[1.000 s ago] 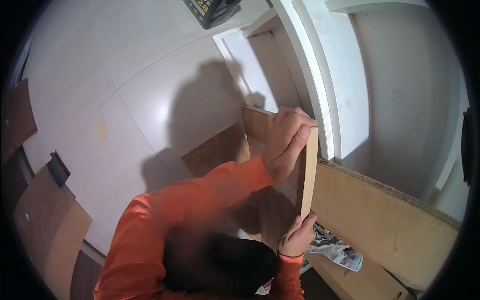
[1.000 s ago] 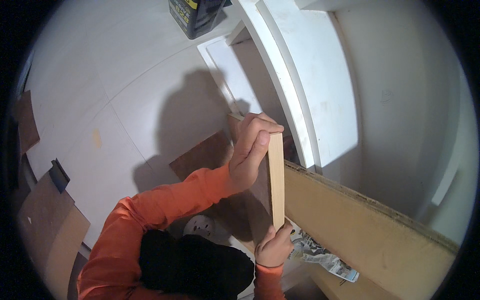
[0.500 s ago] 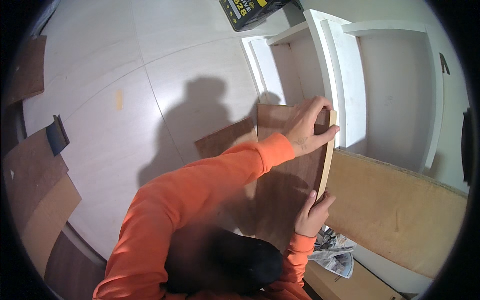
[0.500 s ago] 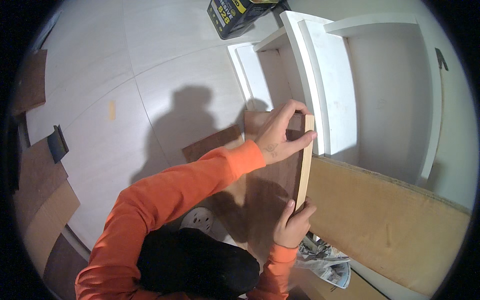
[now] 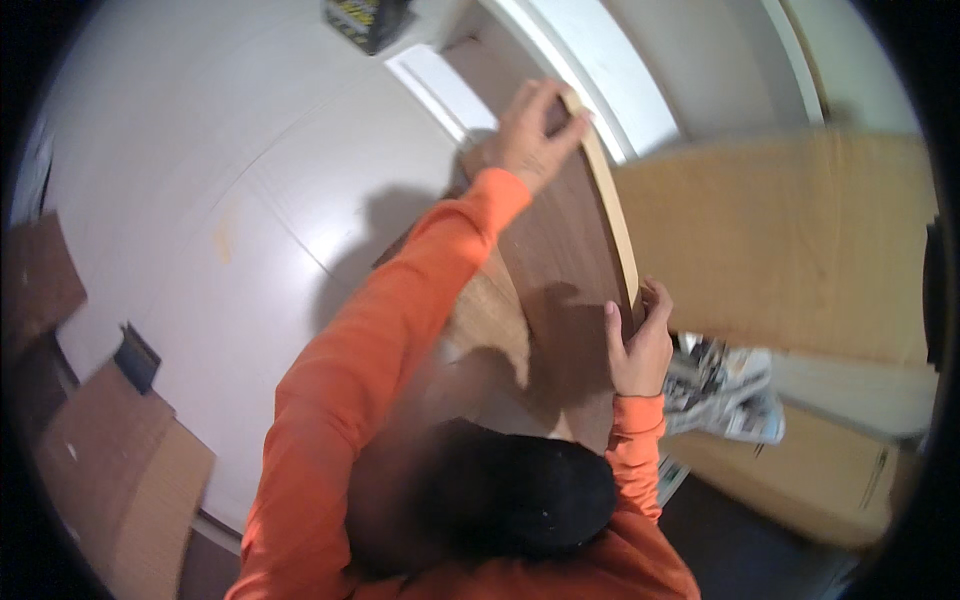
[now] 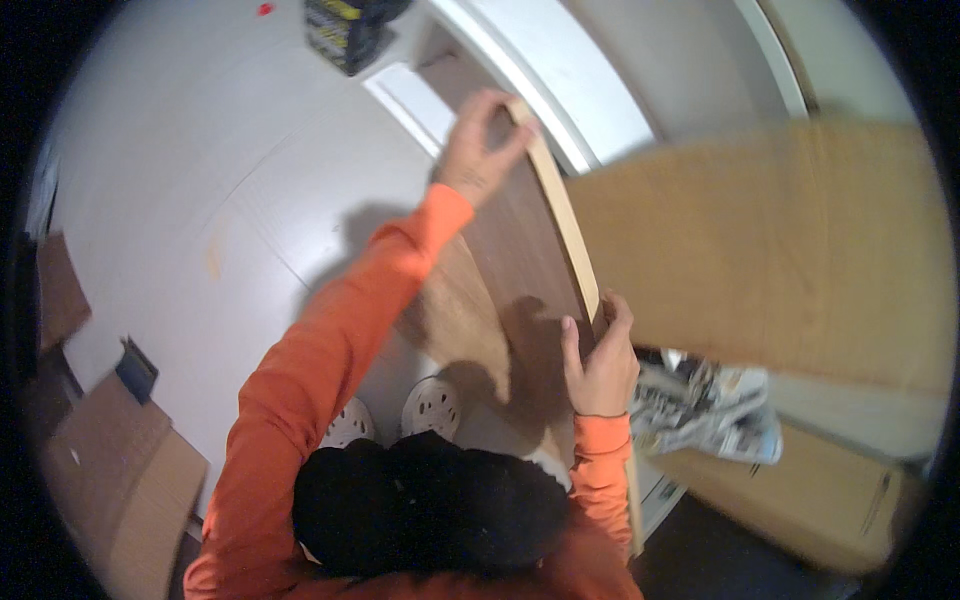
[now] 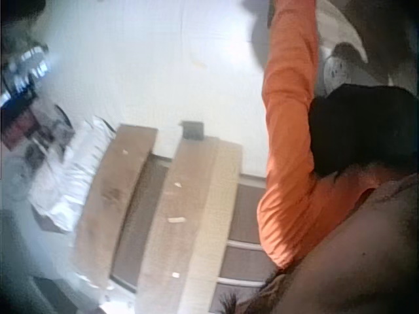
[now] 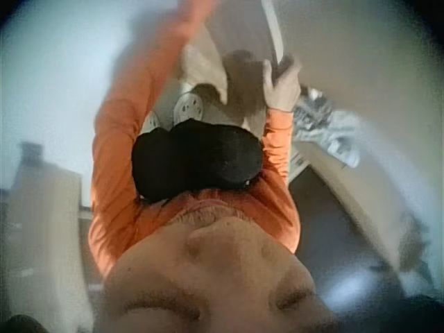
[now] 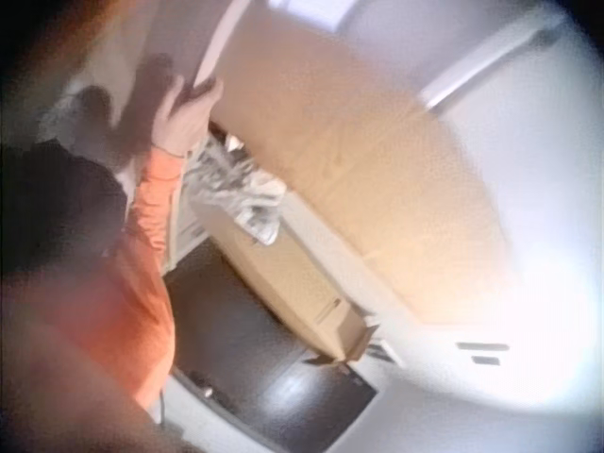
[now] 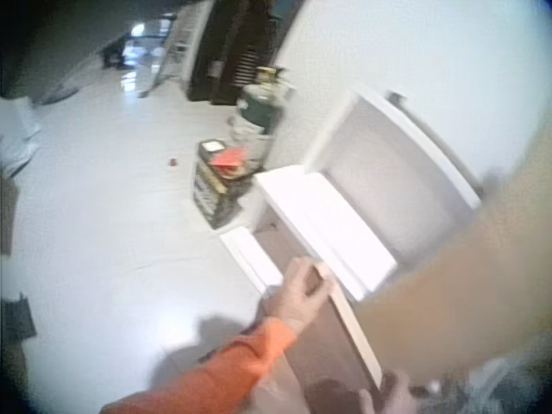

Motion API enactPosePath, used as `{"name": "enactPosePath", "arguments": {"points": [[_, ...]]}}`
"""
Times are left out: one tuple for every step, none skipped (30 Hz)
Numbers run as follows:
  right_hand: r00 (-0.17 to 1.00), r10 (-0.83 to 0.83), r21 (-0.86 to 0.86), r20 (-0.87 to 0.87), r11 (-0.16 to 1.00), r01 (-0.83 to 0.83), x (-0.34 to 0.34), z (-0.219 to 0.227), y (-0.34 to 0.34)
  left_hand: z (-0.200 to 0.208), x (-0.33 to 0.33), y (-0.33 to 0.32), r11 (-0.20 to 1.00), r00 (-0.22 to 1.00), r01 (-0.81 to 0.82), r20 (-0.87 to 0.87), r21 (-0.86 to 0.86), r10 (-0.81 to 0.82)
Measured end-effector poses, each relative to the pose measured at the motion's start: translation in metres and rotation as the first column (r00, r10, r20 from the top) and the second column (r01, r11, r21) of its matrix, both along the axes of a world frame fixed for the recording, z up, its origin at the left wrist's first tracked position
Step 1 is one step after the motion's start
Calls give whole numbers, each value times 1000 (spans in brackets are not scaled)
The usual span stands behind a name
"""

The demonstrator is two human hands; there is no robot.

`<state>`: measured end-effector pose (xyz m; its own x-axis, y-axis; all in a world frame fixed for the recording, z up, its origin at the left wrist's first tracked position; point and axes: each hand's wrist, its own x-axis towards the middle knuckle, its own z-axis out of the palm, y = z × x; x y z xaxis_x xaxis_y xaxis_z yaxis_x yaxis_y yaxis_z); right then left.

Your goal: The person kneels on the floor and fits a thin wooden strip along the edge of a larger wooden panel. They use a hammer to tap the strip into place and adjust its alignment. The person then retrieves another strip and repeats the fitting process on a different edge.

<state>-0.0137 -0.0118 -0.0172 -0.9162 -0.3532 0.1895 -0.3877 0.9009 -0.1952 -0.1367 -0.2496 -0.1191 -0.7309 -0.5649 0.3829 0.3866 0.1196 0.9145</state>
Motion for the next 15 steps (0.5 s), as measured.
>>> {"name": "enactPosePath", "arguments": {"points": [[998,-60,50,26,997,59,11,1,10,-2,-3,0,1000,1000,6,5,-6,-6],[995,-95,89,28,992,92,21,3,19,-4,-7,-1,999,999,-30,-33,-43,29],[992,-124,126,24,985,120,32,5,31,-7,-9,-1,996,997,-56,-66,-65,52],[993,-109,127,-51,985,115,41,3,41,-9,-10,-2,996,998,-50,-39,-77,47],[989,-139,143,-47,979,145,51,4,53,-12,-11,-4,993,998,-56,-34,-104,52],[985,-170,156,-38,972,174,61,5,65,-13,-13,-6,991,998,-31,-49,-128,25],[980,-199,163,-29,966,201,70,6,77,-15,-13,-9,990,999,-17,-32,-140,13],[976,-212,185,-48,958,218,79,5,87,-16,-15,-13,984,1000,-7,16,-177,10],[972,-220,192,-86,953,233,85,2,98,-17,-17,-17,986,998,10,55,-169,-1],[967,-226,203,-121,947,247,90,1,109,-20,-20,-20,991,998,40,60,-125,-33],[960,-230,216,-156,941,261,96,-1,120,-21,-24,-27,976,997,34,72,-216,-19],[953,-254,194,-167,939,285,102,-3,130,-25,-27,-31,967,998,28,54,-255,-14],[946,-272,173,-179,937,302,105,-6,139,-29,-31,-35,947,1000,-12,0,-321,12],[938,-286,150,-194,937,316,109,-9,148,-34,-36,-40,944,1000,-13,12,-331,18],[938,-287,147,-196,937,317,114,-11,156,-39,-41,-45,931,999,-43,5,-363,48]]}}
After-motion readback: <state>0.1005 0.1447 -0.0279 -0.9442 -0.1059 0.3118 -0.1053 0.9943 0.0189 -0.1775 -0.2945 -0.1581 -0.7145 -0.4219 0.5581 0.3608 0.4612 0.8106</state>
